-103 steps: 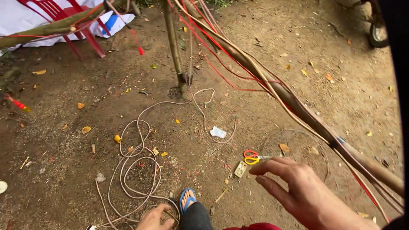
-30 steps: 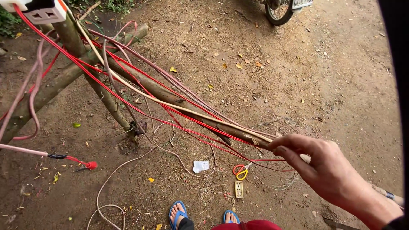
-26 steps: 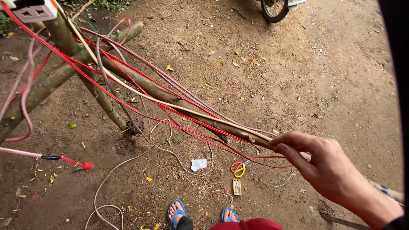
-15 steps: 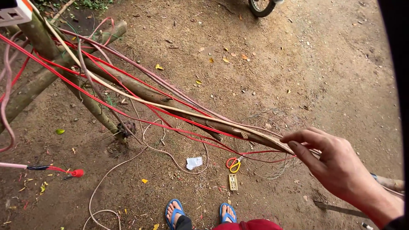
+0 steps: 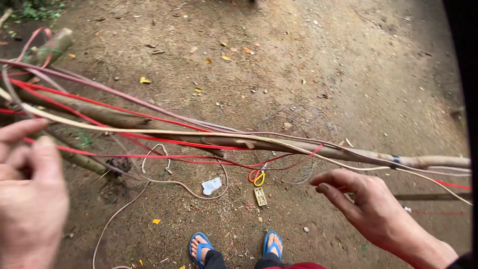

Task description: Organize and secure electrical wires to a wooden support structure using electrical tape.

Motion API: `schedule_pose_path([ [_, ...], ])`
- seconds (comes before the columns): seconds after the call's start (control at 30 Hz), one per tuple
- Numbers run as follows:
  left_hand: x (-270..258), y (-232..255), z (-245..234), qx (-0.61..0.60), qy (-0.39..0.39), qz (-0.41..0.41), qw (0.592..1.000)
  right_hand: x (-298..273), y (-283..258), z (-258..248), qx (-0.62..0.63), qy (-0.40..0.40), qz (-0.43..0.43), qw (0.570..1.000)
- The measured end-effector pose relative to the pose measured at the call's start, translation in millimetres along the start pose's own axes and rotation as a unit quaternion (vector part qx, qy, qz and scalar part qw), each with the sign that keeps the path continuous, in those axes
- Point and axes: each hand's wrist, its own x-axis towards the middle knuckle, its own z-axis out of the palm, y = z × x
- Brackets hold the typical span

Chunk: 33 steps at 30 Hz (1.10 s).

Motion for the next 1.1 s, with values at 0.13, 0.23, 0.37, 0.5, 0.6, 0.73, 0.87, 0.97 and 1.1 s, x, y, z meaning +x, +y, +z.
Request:
schedule_pose_path([
  [0.13,-5.3,78.3,31.8,-0.087,-0.039,0.06,0.994,-25.3,22.4,-8.1,0.011,0.007,0.044,0.999],
  [0.23,-13.3,119.4,54.3,-0.123,-0.058,0.071,0.988,-44.3,46.0,-11.7,0.024,0.01,0.083,0.996],
  [0.37,-34.0,160.4,83.9,-0.142,-0.091,0.09,0.982,-76.2,90.8,-14.5,0.048,0.026,0.085,0.995],
  [0.5,-68.2,212.6,118.0,-0.158,-0.132,0.08,0.975,-118.4,145.3,-19.8,0.051,0.03,0.158,0.986],
  [0.6,-104.0,260.4,144.1,-0.146,-0.166,0.114,0.969,-154.7,191.9,-25.7,0.073,0.019,0.205,0.976],
  [0.73,-168.8,326.8,182.2,-0.146,-0.212,0.11,0.96,-203.7,263.9,-38.5,0.08,0.011,0.27,0.959],
  [0.87,-236.8,374.8,225.5,-0.161,-0.288,0.098,0.939,-255.1,333.3,-56.5,0.086,0.041,0.278,0.956],
  [0.97,-277.1,412.8,256.2,-0.137,-0.335,0.079,0.929,-292.3,357.8,-72.0,0.086,0.064,0.317,0.942],
  [1.1,-302.5,467.1,296.3,-0.136,-0.428,0.137,0.883,-342.3,392.6,-82.7,0.114,0.078,0.352,0.926],
])
